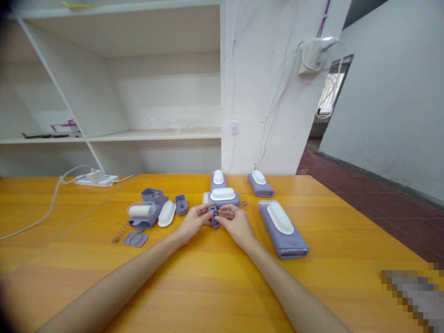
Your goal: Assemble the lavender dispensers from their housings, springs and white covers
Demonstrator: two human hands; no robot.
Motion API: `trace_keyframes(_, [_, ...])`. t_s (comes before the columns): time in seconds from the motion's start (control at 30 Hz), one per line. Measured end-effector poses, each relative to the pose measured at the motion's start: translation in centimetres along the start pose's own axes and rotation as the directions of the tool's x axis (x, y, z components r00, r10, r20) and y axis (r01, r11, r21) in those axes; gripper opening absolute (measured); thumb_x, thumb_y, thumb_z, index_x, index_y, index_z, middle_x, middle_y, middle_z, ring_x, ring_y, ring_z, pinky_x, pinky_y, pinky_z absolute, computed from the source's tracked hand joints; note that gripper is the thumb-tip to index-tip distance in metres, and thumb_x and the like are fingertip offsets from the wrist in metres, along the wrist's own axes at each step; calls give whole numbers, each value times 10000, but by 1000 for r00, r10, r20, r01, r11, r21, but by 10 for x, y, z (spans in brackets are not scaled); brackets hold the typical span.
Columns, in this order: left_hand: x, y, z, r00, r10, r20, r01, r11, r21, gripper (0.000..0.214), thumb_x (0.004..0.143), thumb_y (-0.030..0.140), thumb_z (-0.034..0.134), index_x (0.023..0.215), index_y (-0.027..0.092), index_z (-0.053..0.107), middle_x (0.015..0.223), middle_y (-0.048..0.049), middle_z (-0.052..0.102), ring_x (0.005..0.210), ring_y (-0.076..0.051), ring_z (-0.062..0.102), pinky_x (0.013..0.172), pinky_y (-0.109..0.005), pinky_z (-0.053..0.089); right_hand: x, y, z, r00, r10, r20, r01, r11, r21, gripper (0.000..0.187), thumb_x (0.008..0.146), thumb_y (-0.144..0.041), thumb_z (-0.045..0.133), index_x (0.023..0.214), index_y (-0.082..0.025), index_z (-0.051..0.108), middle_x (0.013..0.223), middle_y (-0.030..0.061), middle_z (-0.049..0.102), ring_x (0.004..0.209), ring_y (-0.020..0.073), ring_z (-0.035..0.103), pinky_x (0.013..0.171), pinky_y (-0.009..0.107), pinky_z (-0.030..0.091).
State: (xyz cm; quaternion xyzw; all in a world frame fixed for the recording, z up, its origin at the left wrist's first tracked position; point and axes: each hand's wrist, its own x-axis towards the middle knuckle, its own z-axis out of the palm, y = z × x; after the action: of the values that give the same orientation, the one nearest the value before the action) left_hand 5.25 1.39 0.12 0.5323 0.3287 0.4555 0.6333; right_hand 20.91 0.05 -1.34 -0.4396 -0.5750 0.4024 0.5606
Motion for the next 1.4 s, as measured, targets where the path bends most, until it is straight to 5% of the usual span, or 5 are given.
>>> trace_keyframes(0.27, [0, 0, -3, 1000, -19, 13, 19, 1000, -23, 584, 676, 339, 692, 1170, 107, 485, 858, -85, 661, 645, -152, 620, 631, -303, 514, -3, -1, 3, 995, -100, 32, 103, 986, -128, 251, 657, -237, 685, 888, -190, 598, 886, 53, 689, 851, 205, 652, 799, 351, 511])
trace_keyframes(0.53, [-1, 3, -4, 1000, -17, -2, 17, 996, 84, 464, 716, 375, 646, 1073, 92, 557, 893, -101, 649, 655, -139, 617, 560, -240, 501, -3, -1, 4, 998, -54, -17, 52, 992, -111, 324, 633, -258, 715, 917, -177, 582, 880, 71, 685, 826, 217, 654, 712, 339, 532])
trace_keyframes(0.87, [3, -14, -4, 986, 69, -149, -39, 980, 193, 390, 743, 424, 600, 987, 165, 442, 536, 40, 564, 333, -98, 483, 311, -184, 390, -10, -16, 3, 988, -153, -33, 145, 971, -189, 373, 695, -285, 674, 1024, -177, 534, 880, 65, 677, 744, 194, 654, 700, 340, 525])
trace_keyframes(1.07, [1, -9, -4, 991, 67, -120, -44, 983, 178, 331, 745, 383, 601, 956, 137, 534, 568, 6, 587, 436, -119, 558, 403, -225, 480, -12, -16, 5, 982, -188, -3, 179, 936, -303, 525, 711, -225, 643, 1202, -222, 457, 890, 34, 680, 802, 186, 644, 768, 350, 498])
trace_keyframes(1.4, [-5, 2, -2, 1000, -13, -5, 13, 999, 32, 499, 668, 308, 695, 1081, 84, 529, 762, -65, 647, 600, -149, 627, 567, -279, 531, -6, -8, 3, 995, -82, -58, 73, 987, -140, 547, 695, -244, 652, 1200, -204, 446, 918, 64, 681, 820, 203, 656, 740, 344, 525])
